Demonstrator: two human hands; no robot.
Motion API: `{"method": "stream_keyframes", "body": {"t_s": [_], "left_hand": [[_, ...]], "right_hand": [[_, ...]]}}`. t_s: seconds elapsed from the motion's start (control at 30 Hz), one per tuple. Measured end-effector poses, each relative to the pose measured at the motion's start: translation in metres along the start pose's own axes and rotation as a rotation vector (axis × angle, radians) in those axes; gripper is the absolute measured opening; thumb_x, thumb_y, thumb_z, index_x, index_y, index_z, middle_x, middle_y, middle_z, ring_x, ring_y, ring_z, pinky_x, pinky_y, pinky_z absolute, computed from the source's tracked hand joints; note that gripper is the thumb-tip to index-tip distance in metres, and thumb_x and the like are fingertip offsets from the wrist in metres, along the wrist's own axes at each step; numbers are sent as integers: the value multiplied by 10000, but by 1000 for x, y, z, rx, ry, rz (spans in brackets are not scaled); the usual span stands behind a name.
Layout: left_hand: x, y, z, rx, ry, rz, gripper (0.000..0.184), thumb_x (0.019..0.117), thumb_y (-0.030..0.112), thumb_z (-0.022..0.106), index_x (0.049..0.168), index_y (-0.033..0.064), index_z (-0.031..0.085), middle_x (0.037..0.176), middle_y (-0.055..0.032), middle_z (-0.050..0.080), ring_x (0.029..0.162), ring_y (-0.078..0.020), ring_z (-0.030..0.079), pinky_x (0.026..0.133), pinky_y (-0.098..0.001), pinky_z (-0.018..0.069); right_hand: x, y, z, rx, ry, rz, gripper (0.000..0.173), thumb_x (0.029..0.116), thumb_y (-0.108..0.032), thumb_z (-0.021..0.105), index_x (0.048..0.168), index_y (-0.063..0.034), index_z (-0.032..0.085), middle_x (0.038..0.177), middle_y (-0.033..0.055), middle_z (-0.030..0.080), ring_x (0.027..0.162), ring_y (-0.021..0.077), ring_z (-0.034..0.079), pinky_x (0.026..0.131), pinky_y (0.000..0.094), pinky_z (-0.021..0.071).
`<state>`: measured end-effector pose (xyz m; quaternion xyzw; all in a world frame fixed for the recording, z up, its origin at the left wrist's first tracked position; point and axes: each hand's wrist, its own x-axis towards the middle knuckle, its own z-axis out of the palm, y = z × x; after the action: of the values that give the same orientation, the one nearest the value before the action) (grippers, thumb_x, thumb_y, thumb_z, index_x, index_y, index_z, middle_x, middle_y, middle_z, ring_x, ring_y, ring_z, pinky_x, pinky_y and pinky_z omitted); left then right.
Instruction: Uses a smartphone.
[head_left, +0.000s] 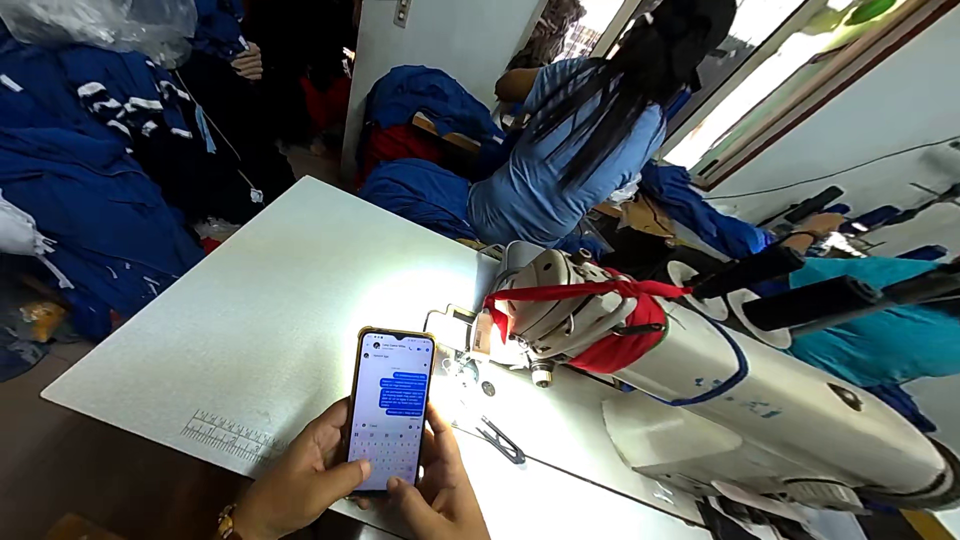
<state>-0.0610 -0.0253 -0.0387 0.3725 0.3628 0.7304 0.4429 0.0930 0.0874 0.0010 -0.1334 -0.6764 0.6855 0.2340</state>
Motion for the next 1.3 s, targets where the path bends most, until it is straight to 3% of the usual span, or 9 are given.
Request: {"method": "stream_keyframes", "body": {"t_s": [0.13, 0.33, 0.5, 0.63, 0.8, 1.1, 1.3], "left_hand": [[-2, 1, 0, 3, -4, -12, 554, 914, 18, 614, 1432, 134, 454, 1269, -74, 683, 1068, -193, 714, 778, -338, 640], [-3, 0, -5, -2, -92, -8, 565, 921, 74, 645, 1448, 173, 467, 1286, -87, 673, 1066, -210, 714, 767, -352, 644], [-6, 1, -3, -17, -177, -10, 566, 929, 98, 651, 1458, 198, 476, 1290, -63, 674, 1058, -187, 715, 774, -346, 642], [-18, 2, 8, -54, -211, -26, 564, 935, 39, 607, 1462, 162, 450, 1316, -86, 652, 1077, -211, 706, 782, -367, 640], [-31, -2, 26, -75, -164, -44, 591, 920, -27, 583, 1469, 114, 413, 1334, -103, 638, 1100, -236, 698, 789, -387, 641], [-40, -2, 50, -75, -126, -46, 608, 898, -79, 535, 1456, 108, 383, 1350, -61, 636, 1135, -203, 684, 844, -379, 624], [-40, -11, 69, -74, -104, -87, 622, 879, -95, 527, 1449, 109, 386, 1333, -64, 650, 1114, -211, 694, 823, -387, 630]], "right_hand": [[0, 1, 0, -24, 5, -1, 816, 888, 96, 561, 1546, 143, 82, 1426, 225, 515, 1188, 169, 649, 952, 313, 590], [-2, 0, -12, 43, -56, -2, 695, 916, 103, 415, 1556, 124, 145, 1447, 223, 528, 1261, 203, 610, 1063, 367, 525], [-14, -3, -13, 71, -44, 2, 709, 916, 108, 447, 1545, 141, 121, 1429, 215, 535, 1235, 185, 625, 1035, 358, 546], [-30, -2, -14, 100, -47, 7, 722, 911, 117, 455, 1543, 140, 107, 1408, 198, 558, 1210, 198, 642, 998, 378, 570], [-49, -1, -19, 122, -74, 8, 731, 915, 118, 452, 1543, 145, 79, 1426, 192, 542, 1229, 191, 629, 1013, 385, 561], [-64, -5, -29, 146, -99, -21, 738, 914, 119, 461, 1538, 153, 67, 1439, 162, 545, 1227, 160, 629, 1020, 372, 553], [-81, -6, -45, 181, -98, -23, 738, 923, 114, 460, 1541, 150, 58, 1452, 178, 533, 1239, 179, 626, 1019, 387, 555]]}}
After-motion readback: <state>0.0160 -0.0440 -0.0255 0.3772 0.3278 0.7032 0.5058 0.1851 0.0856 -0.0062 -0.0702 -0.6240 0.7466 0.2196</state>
